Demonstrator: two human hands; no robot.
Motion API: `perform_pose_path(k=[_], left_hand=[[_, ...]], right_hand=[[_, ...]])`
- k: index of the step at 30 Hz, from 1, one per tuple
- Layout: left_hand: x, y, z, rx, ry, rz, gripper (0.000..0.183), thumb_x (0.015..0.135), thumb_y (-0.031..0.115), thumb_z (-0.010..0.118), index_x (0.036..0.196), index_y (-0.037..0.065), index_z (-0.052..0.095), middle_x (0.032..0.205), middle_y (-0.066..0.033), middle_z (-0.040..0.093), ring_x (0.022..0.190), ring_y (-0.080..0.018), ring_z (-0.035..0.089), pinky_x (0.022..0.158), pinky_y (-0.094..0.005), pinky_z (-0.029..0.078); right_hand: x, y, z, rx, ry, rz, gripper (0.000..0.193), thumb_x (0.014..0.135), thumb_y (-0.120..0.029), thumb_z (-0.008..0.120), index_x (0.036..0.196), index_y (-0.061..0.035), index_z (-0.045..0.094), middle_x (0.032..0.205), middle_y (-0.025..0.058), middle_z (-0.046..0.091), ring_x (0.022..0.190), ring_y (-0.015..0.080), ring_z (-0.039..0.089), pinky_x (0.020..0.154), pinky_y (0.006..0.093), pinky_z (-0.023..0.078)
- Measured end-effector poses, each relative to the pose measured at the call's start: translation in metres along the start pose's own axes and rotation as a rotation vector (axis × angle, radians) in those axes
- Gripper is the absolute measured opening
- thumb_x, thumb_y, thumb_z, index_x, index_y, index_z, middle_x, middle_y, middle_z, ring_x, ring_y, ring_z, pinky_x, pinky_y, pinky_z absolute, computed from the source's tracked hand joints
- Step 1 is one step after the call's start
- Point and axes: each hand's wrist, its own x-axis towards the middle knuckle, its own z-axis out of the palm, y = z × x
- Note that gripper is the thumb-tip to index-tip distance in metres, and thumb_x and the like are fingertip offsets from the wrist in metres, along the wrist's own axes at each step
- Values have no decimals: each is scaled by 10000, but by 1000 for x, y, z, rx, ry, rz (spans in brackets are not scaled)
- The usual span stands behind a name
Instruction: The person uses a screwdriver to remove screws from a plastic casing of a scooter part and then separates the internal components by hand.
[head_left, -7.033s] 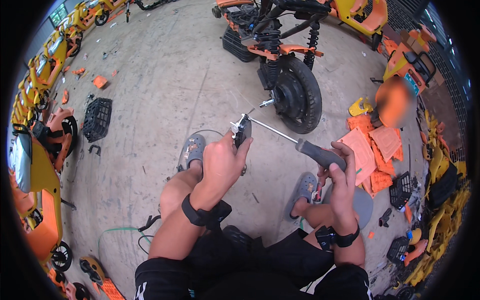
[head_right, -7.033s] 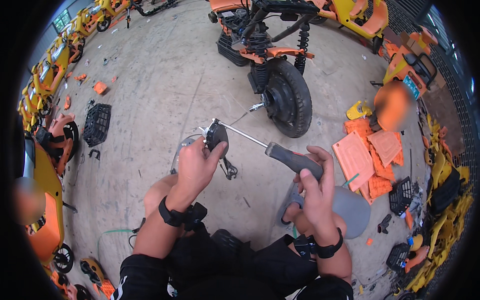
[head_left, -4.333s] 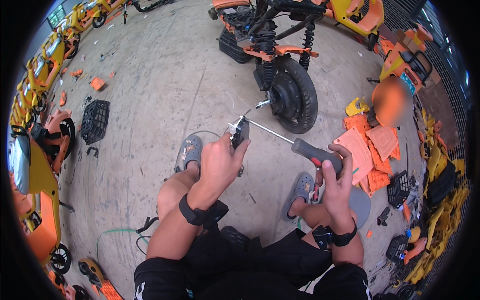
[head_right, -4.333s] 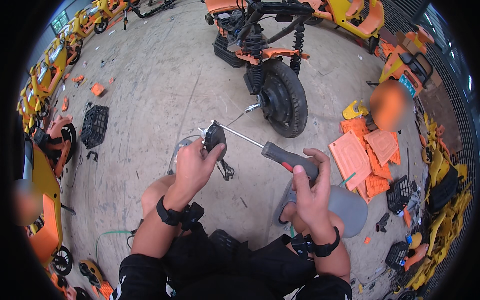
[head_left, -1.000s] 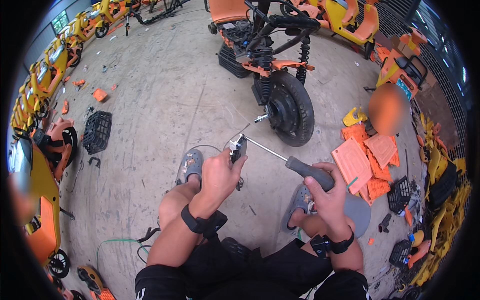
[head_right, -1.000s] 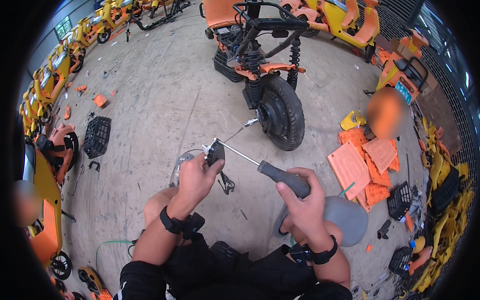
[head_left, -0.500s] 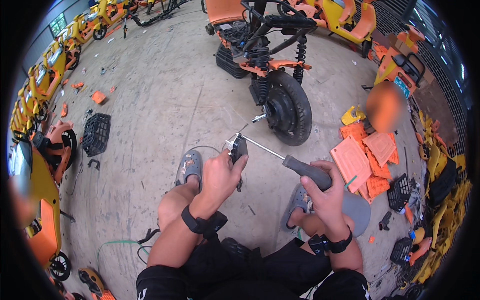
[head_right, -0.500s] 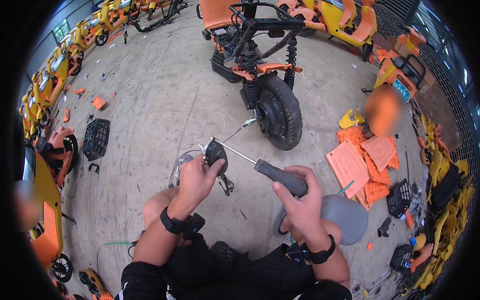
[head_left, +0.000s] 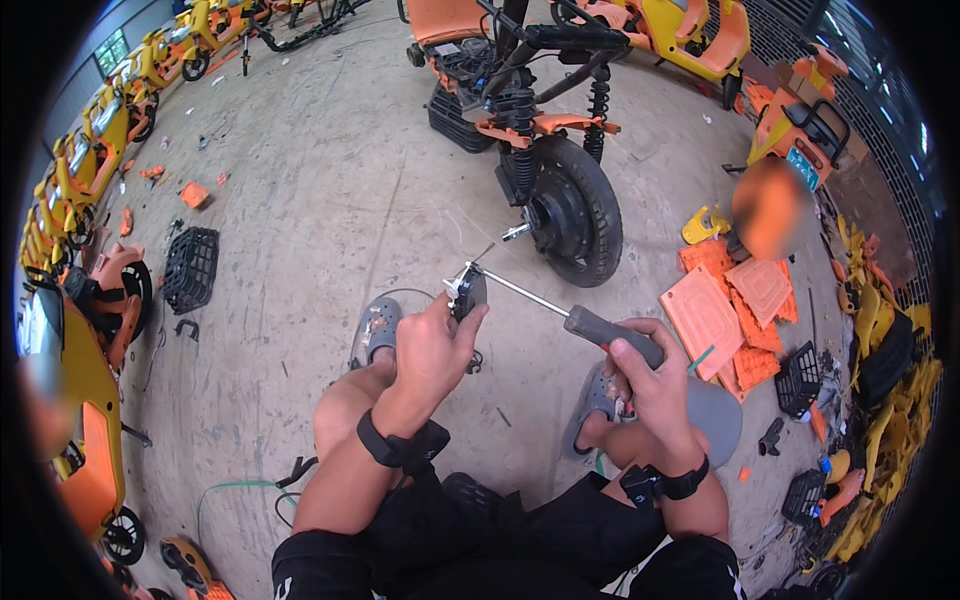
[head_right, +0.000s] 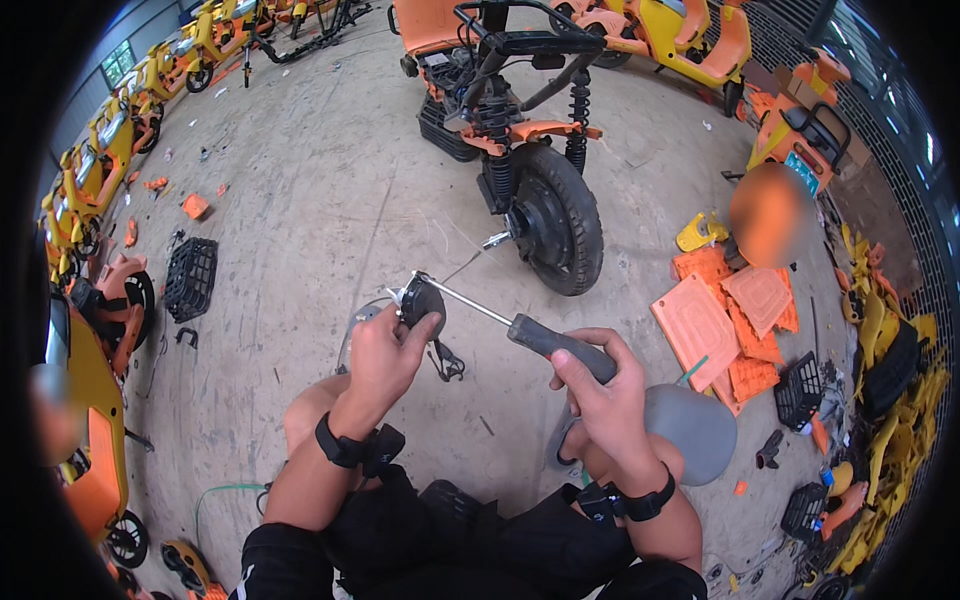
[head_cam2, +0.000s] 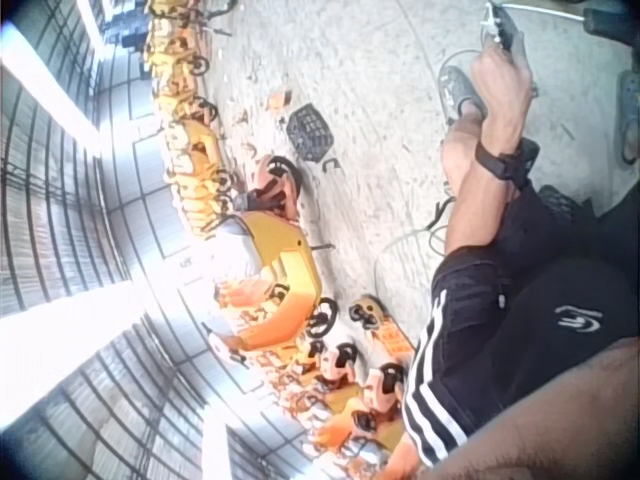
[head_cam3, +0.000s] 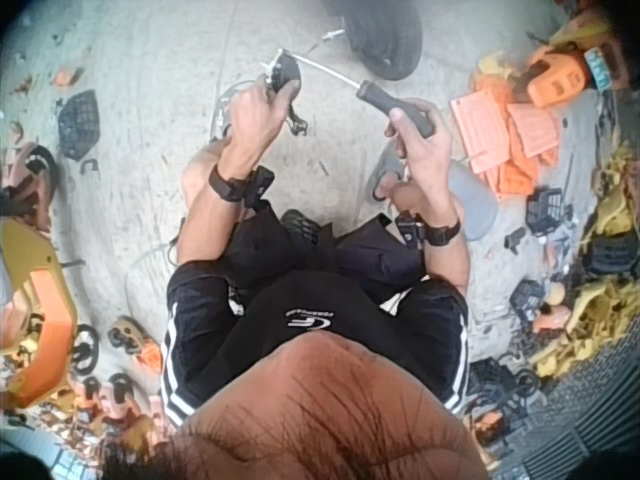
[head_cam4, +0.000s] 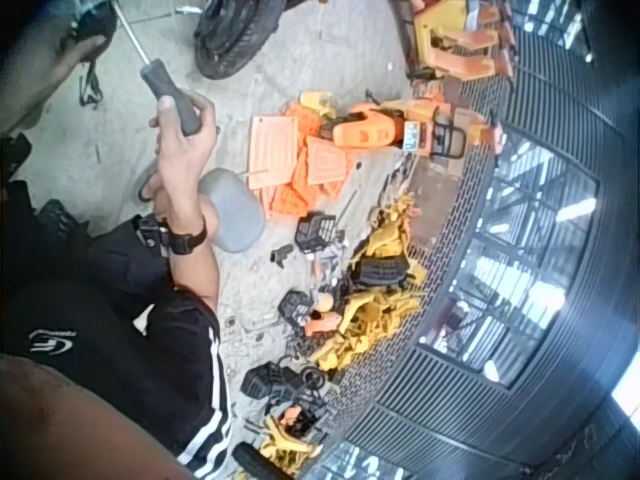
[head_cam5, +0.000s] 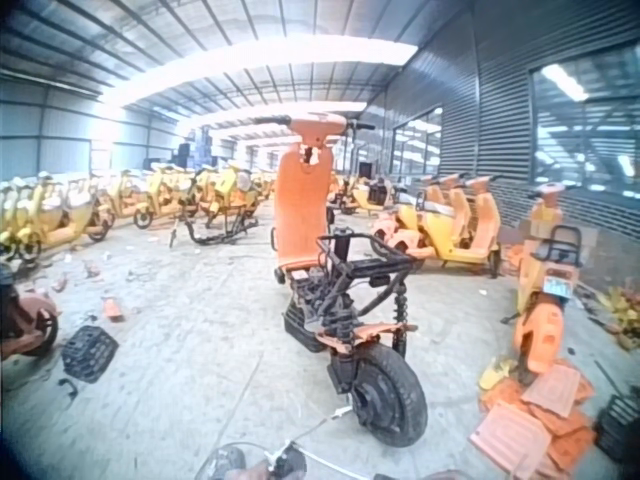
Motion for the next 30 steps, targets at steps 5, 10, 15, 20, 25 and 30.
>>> perform_pose_path(k=[5, 10, 15, 20, 25, 30], left_hand=[[6, 17, -10, -414, -213, -378, 316, 852, 254, 731, 859, -48, 640, 464, -10, 475, 401, -82, 424, 400, -271, 323], [16, 9, -4, -1022, -241, -750, 323, 904, 253, 695, 937, -47, 578, 494, 47, 417, 409, -35, 347, 389, -217, 218], [15, -2, -5, -1177, -167, -802, 305, 903, 264, 696, 872, 7, 537, 533, 36, 441, 405, -57, 376, 378, -212, 241], [16, -10, -6, -1263, -127, -836, 330, 911, 281, 683, 847, 8, 508, 543, 23, 441, 409, -69, 398, 368, -212, 252], [14, -19, -2, -1294, -100, -813, 354, 920, 306, 667, 835, 5, 500, 526, 10, 424, 401, -79, 381, 366, -222, 254], [16, -12, -2, -1294, -53, -833, 370, 927, 325, 651, 855, -2, 495, 516, -12, 446, 388, -101, 383, 355, -234, 268]], right_hand=[[-3, 8, 6, -35, 102, -152, 327, 868, -172, 710, 1102, -5, 556, 782, 54, 640, 563, 38, 513, 483, 179, 392], [-5, 9, -4, -22, 171, -296, 323, 843, -139, 719, 1087, 1, 560, 833, 58, 636, 655, 63, 564, 536, 197, 435], [-14, 7, 0, -235, 43, -397, 359, 768, -121, 762, 1041, 22, 580, 851, 85, 657, 741, 122, 617, 677, 250, 491], [-14, 12, 0, -251, -56, -462, 362, 739, -93, 770, 1020, 24, 574, 845, 119, 683, 743, 136, 653, 673, 244, 505], [-14, 11, 1, -305, -111, -563, 367, 723, -88, 778, 1010, 18, 575, 839, 131, 702, 679, 150, 672, 620, 248, 520], [-10, 18, -4, -379, -139, -725, 398, 690, -114, 806, 1000, 4, 586, 826, 128, 708, 671, 177, 693, 597, 252, 527]])
